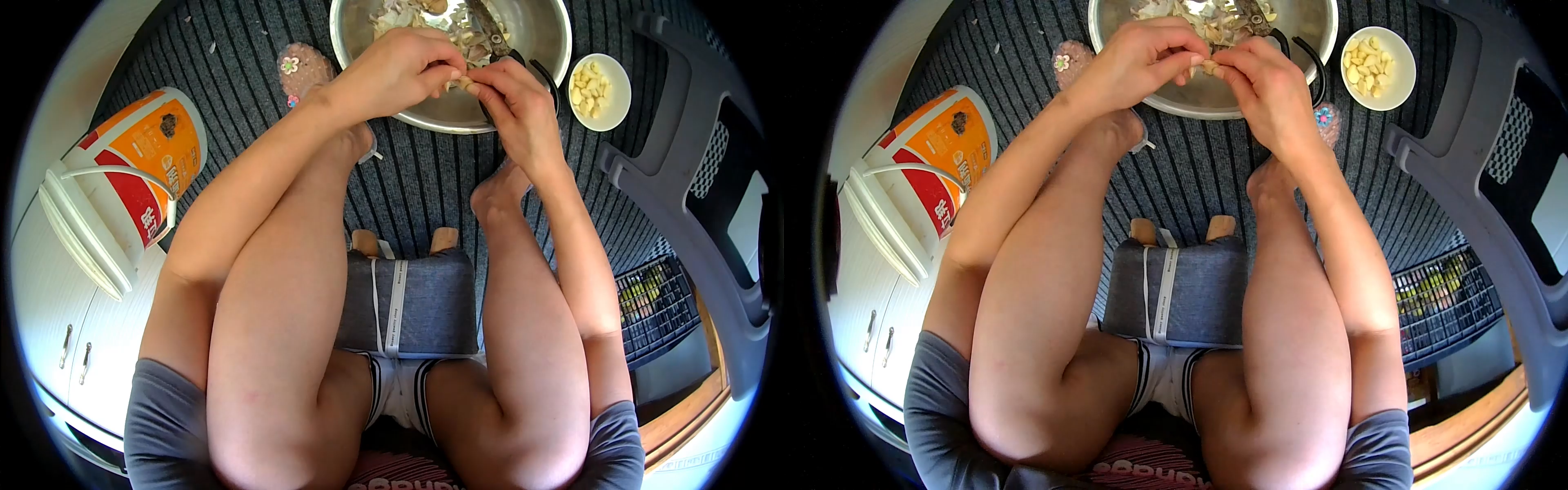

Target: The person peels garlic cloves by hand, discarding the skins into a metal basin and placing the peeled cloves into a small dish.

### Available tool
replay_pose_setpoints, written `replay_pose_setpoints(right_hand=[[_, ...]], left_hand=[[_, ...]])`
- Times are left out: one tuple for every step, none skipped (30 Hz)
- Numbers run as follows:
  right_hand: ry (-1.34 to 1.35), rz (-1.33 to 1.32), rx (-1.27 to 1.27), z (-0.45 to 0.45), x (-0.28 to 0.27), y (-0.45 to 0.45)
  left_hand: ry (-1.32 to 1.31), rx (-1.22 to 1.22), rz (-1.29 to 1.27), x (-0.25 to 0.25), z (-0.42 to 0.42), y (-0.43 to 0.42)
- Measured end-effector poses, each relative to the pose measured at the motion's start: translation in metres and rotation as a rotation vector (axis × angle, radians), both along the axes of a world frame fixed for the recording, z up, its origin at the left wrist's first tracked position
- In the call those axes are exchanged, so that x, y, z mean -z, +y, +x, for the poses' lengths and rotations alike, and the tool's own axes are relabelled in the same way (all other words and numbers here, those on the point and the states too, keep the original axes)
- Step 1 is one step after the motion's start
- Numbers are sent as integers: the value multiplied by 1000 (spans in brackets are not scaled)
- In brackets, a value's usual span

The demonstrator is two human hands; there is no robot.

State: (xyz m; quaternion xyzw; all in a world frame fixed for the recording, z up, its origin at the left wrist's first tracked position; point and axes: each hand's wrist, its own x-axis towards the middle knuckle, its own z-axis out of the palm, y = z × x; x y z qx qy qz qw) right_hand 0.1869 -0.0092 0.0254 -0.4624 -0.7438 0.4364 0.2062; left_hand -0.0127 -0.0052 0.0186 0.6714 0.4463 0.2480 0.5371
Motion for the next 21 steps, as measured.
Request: replay_pose_setpoints(right_hand=[[2, -10, 0, 0, 0, 0], [4, -20, 0, 0, 0, 0], [6, -30, 0, 1, 0, 0], [20, -53, 4, 1, 0, 0], [35, -77, 7, 1, 1, 1], [50, -101, 11, 1, 2, 1], [101, -145, 96, -1, 2, 0], [151, -185, 182, -5, 0, -2], [200, -225, 267, -7, 0, -3], [100, -44, 226, -6, 0, -2], [0, 138, 184, -4, -1, -1], [-101, 318, 140, -3, -1, 0], [-60, 218, 164, -5, -2, -2], [-19, 118, 187, -9, -4, -5], [22, 17, 210, -12, -5, -7], [106, -90, 259, -16, -4, -9], [189, -199, 306, -19, -1, -10], [273, -308, 354, -20, 1, -11], [322, -393, 367, -20, 3, -10], [372, -478, 379, -19, 6, -8], [422, -563, 390, -17, 9, -6]], left_hand=[[14, -11, 17, 1, 1, -1], [28, -21, 35, 2, 2, -2], [43, -32, 53, 3, 4, -3], [21, -58, -27, 4, 5, -4], [-1, -83, -107, 4, 5, -5], [-23, -108, -187, 5, 6, -6], [-98, -142, -285, 7, 7, -7], [-175, -176, -378, 11, 7, -7], [-253, -209, -471, 9, 8, -6], [-237, -225, -501, 8, 8, -6], [-221, -242, -531, 5, 9, -6], [-205, -258, -561, 3, 9, -6], [-214, -281, -571, 4, 11, -7], [-223, -303, -581, 7, 12, -10], [-232, -326, -591, 7, 13, -11], [-247, -331, -590, 7, 14, -11], [-261, -336, -590, 7, 14, -11], [-276, -341, -591, 7, 14, -12], [-271, -340, -581, 8, 15, -12], [-266, -337, -571, 9, 15, -12], [-261, -336, -562, 9, 16, -11]])
